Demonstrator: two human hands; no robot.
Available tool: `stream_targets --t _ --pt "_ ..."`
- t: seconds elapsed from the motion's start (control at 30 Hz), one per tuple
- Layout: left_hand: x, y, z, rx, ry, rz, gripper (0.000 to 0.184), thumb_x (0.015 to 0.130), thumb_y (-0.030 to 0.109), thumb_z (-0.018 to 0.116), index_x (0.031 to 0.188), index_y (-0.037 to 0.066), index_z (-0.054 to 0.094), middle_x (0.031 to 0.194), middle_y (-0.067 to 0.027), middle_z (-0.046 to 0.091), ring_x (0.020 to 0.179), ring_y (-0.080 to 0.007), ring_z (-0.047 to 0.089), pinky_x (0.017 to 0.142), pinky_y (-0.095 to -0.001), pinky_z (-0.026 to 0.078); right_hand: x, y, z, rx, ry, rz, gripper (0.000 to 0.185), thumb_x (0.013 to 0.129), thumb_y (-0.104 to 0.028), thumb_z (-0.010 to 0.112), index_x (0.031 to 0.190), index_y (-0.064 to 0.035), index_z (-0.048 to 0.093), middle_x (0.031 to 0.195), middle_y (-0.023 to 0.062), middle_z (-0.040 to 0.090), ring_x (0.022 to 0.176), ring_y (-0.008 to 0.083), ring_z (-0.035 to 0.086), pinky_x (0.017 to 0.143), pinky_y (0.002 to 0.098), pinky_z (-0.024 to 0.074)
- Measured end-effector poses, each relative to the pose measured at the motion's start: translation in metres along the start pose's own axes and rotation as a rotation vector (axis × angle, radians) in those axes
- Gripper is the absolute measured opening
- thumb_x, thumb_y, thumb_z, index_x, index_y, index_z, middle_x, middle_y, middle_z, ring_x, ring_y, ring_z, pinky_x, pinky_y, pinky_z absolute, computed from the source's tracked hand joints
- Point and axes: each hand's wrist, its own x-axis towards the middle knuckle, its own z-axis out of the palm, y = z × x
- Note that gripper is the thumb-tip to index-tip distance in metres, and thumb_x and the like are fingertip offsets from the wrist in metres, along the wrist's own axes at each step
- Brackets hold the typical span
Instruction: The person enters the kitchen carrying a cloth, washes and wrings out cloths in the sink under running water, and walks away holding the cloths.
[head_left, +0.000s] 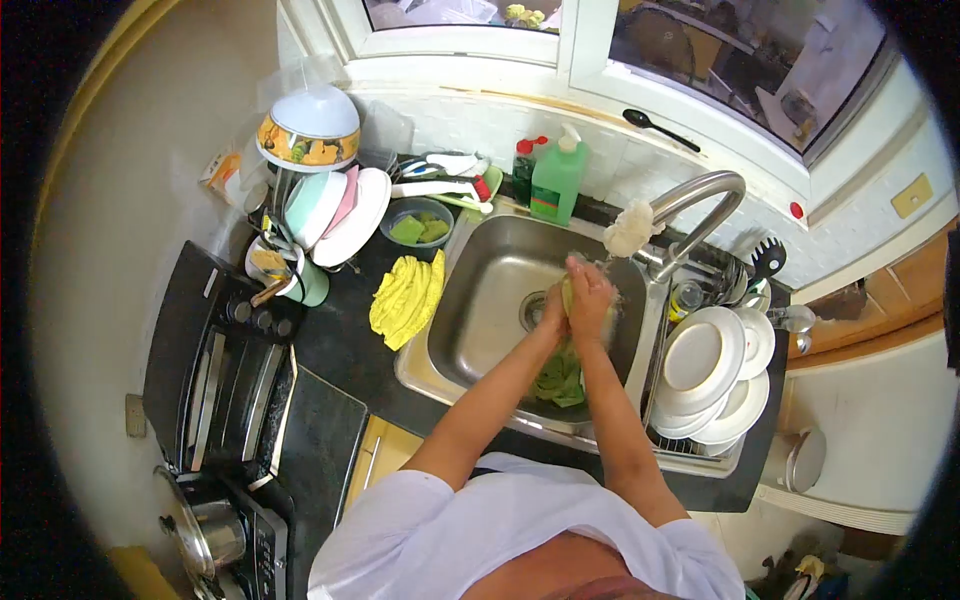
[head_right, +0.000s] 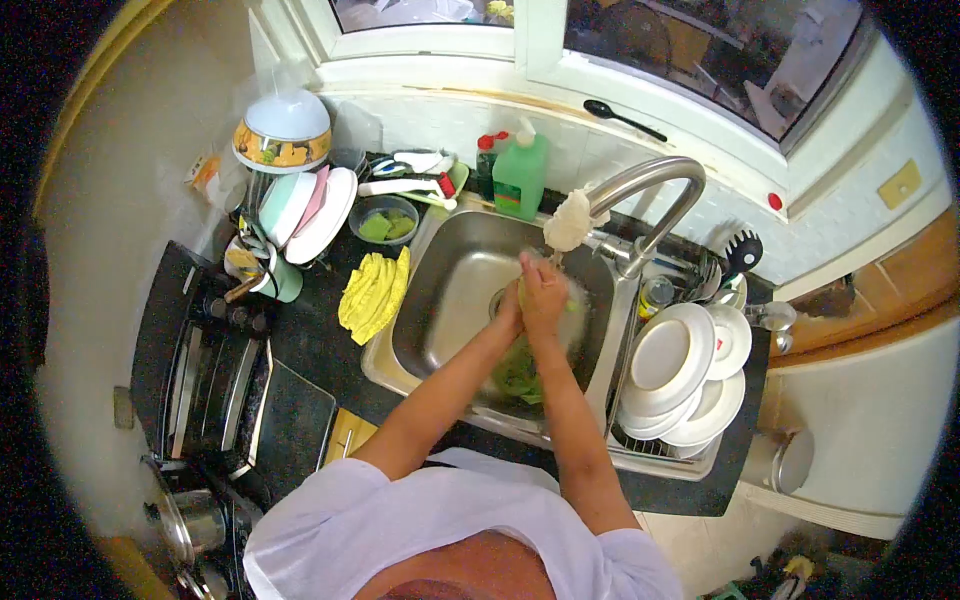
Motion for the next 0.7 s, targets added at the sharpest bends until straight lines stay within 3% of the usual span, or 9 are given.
stream_targets --t 0.03,0.1,0.2,0.27,0.33,0.37,0.5,0.57,0.7 --pt "0.002 0.006 -0.003 0.059 -0.083 0.041 0.028 0.09 0.031 0.044 0.097 0.007 0.057 0.089 -0.0052 0.06 0.084 -0.0157 0.057 0.068 -0.0321 0.047 -0.006 -0.01 0.003 0.086 -0.028 -0.056 0.034 0.084 -0.021 0.06 0.061 0.0004 0.046 0.056 0.0047 0.042 0.054 0.0122 0.035 0.051 0.0285 0.0326" --pt "-0.015 0.031 0.014 0.008 0.03 -0.073 0.028 0.087 0.029 0.046 0.102 0.006 0.055 0.096 -0.0059 0.059 0.088 -0.0166 0.058 0.072 -0.034 0.048 0.011 0.03 -0.002 -0.074 -0.045 -0.201 0.033 0.082 -0.027 0.061 0.068 0.0016 0.053 0.063 0.0099 0.048 0.062 0.021 0.045 0.06 0.0332 0.0373" --pt "-0.034 0.067 0.017 -0.127 0.0 -0.174 0.034 0.085 0.026 0.049 0.111 0.006 0.051 0.103 -0.0074 0.058 0.095 -0.0184 0.056 0.077 -0.0354 0.048 0.044 0.076 -0.025 -0.149 -0.115 0.078 0.033 0.079 -0.03 0.062 0.077 0.0026 0.059 0.076 0.0147 0.052 0.073 0.0299 0.052 0.069 0.0347 0.0401" --pt "-0.042 0.088 0.012 -0.059 -0.066 -0.213 0.041 0.083 0.025 0.052 0.118 0.005 0.047 0.107 -0.0084 0.056 0.099 -0.0198 0.055 0.08 -0.0356 0.047 0.061 0.089 -0.049 -0.314 -0.361 -0.091 0.031 0.078 -0.027 0.064 0.086 0.0027 0.061 0.087 0.0133 0.055 0.079 0.027 0.054 0.071 0.033 0.0407" --pt "-0.052 0.103 0.008 0.177 -0.085 -0.255 0.051 0.081 0.023 0.055 0.125 0.004 0.041 0.111 -0.0092 0.055 0.102 -0.021 0.054 0.084 -0.0354 0.046 0.066 0.075 -0.055 -0.202 -0.441 0.008 0.029 0.077 -0.025 0.065 0.089 0.0018 0.061 0.092 0.0106 0.055 0.081 0.0232 0.053 0.073 0.0323 0.0408" --pt "-0.048 0.099 0.003 0.496 -0.152 -0.218 0.061 0.078 0.02 0.058 0.132 0.004 0.033 0.117 -0.0102 0.052 0.103 -0.0221 0.053 0.086 -0.0335 0.044 0.068 0.063 -0.054 -0.143 -0.485 0.055 0.029 0.076 -0.024 0.065 0.09 0.0014 0.061 0.095 0.0092 0.055 0.083 0.0214 0.053 0.073 0.032 0.0409" --pt "-0.019 0.085 0.012 0.725 -0.301 0.256 0.056 0.074 0.017 0.062 0.126 0.005 0.043 0.109 -0.0098 0.055 0.097 -0.0184 0.054 0.083 -0.029 0.045 0.051 -0.008 -0.037 0.1 -0.526 -0.19 0.024 0.075 -0.02 0.065 0.087 -0.0007 0.058 0.099 0.0047 0.054 0.089 0.0139 0.05 0.08 0.0294 0.0392" --pt "-0.004 0.091 0.022 0.732 -0.223 0.381 0.05 0.075 0.01 0.058 0.123 0.003 0.045 0.109 -0.0069 0.056 0.097 -0.0153 0.053 0.083 -0.0278 0.044 0.05 0.029 -0.04 0.238 -0.39 0.083 0.027 0.075 -0.021 0.066 0.091 -0.001 0.058 0.102 0.0043 0.054 0.091 0.0135 0.05 0.081 0.029 0.0394" --pt "-0.044 0.152 0.068 0.581 -0.348 0.31 0.042 0.074 0.007 0.057 0.115 0.001 0.05 0.104 -0.0058 0.057 0.093 -0.0136 0.055 0.082 -0.0267 0.044 0.021 0.05 -0.033 0.1 -0.456 0.175 0.034 0.074 -0.021 0.067 0.1 -0.0014 0.057 0.102 0.0047 0.056 0.088 0.0137 0.052 0.077 0.0283 0.0412"
